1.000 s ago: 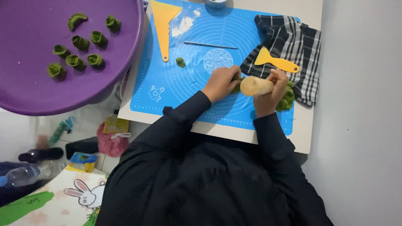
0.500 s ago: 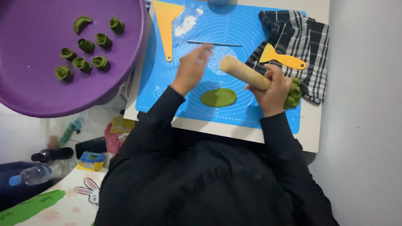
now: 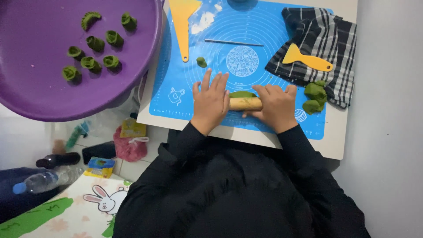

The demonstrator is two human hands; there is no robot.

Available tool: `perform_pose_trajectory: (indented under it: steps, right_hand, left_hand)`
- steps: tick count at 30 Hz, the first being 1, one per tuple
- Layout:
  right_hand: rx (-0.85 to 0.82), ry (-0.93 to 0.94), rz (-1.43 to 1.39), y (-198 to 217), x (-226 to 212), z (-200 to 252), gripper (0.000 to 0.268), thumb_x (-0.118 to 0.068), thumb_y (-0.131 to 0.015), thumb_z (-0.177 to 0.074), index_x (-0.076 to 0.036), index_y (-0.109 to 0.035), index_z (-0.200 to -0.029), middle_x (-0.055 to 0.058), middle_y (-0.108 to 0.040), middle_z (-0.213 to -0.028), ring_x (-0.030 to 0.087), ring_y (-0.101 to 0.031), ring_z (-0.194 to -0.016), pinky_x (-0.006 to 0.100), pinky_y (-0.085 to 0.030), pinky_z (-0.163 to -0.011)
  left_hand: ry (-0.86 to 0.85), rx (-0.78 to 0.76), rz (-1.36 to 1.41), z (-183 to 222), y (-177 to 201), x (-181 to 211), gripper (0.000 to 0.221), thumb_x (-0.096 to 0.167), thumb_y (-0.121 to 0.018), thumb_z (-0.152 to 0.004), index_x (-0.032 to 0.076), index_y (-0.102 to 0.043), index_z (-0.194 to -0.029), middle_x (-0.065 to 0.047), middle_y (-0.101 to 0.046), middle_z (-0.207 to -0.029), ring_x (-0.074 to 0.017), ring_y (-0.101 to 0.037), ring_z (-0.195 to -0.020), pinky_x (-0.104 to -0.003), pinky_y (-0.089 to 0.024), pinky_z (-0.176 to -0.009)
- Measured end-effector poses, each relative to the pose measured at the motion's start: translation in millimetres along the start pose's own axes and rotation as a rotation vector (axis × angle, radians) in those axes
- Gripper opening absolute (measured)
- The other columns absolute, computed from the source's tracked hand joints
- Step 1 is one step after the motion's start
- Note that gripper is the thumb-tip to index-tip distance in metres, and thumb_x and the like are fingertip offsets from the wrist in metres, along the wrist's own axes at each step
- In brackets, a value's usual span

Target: Rolling out green dough, cutting it into circular pieces, and crimping the edges to form dumplings.

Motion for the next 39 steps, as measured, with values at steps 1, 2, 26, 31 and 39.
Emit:
perform_pose_trajectory:
  steps: [1,2,26,31,39]
  right_hand:
    - [-0.009,0.000,0.000,-2,-1,0,0.079,-0.085,-0.074,-0.067,-0.031,-0.066,-0.124,-0.007,-0.061,-0.086,0.016,-0.064,-0.081,0.040,-0.037,-0.080]
    - [-0.024,0.006,0.012,-4,-3,0,0.084,-0.084,-0.074,-0.066,-0.030,-0.064,-0.129,-0.007,-0.061,-0.090,0.016,-0.063,-0.083,0.040,-0.036,-0.081]
    - [-0.248,-0.246,-0.217,-65,25,15,0.063,-0.040,-0.031,-0.116,0.000,-0.026,-0.166,0.030,-0.039,-0.161,0.050,-0.029,-0.149,0.073,-0.012,-0.114]
    - [-0.200,-0.267,-0.127,-59,21,26,0.061,-0.037,-0.030,-0.117,-0.007,-0.024,-0.169,0.019,-0.016,-0.173,0.039,-0.001,-0.156,0.073,0.014,-0.111]
    - [-0.158,-0.218,-0.159,-59,24,7,0.058,-0.022,-0.048,-0.116,0.001,-0.041,-0.169,0.020,-0.013,-0.173,0.034,0.012,-0.152,0.078,0.018,-0.105]
  left_hand:
    - [0.004,-0.006,0.006,1,-7,-2,0.047,0.029,-0.043,-0.102,0.015,-0.051,-0.146,-0.012,-0.062,-0.135,-0.0367,-0.042,-0.141,-0.053,-0.035,-0.099]
    - [0.039,-0.017,0.013,3,-14,-6,0.046,0.031,-0.040,-0.105,0.012,-0.051,-0.146,-0.016,-0.061,-0.135,-0.0409,-0.041,-0.141,-0.056,-0.034,-0.100]
    - [0.114,-0.049,0.031,45,-49,-11,0.059,0.040,-0.033,-0.110,0.003,-0.039,-0.156,-0.029,-0.055,-0.144,-0.0453,-0.036,-0.147,-0.069,-0.011,-0.117]
    - [0.079,-0.015,-0.011,53,-47,-4,0.061,0.041,-0.031,-0.110,0.004,-0.036,-0.158,-0.030,-0.046,-0.152,-0.0443,-0.030,-0.150,-0.069,-0.011,-0.118]
    - [0.109,-0.057,-0.015,42,-46,-8,0.060,0.034,-0.054,-0.103,-0.001,-0.044,-0.152,-0.026,-0.045,-0.156,-0.0418,-0.037,-0.148,-0.069,-0.024,-0.118]
Point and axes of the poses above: each hand's wrist, its own z-axis away from the middle knuckle, its own y-axis out of the back of the hand, x = y × z, the point moved 9 cm from there along -z, towards the middle knuckle
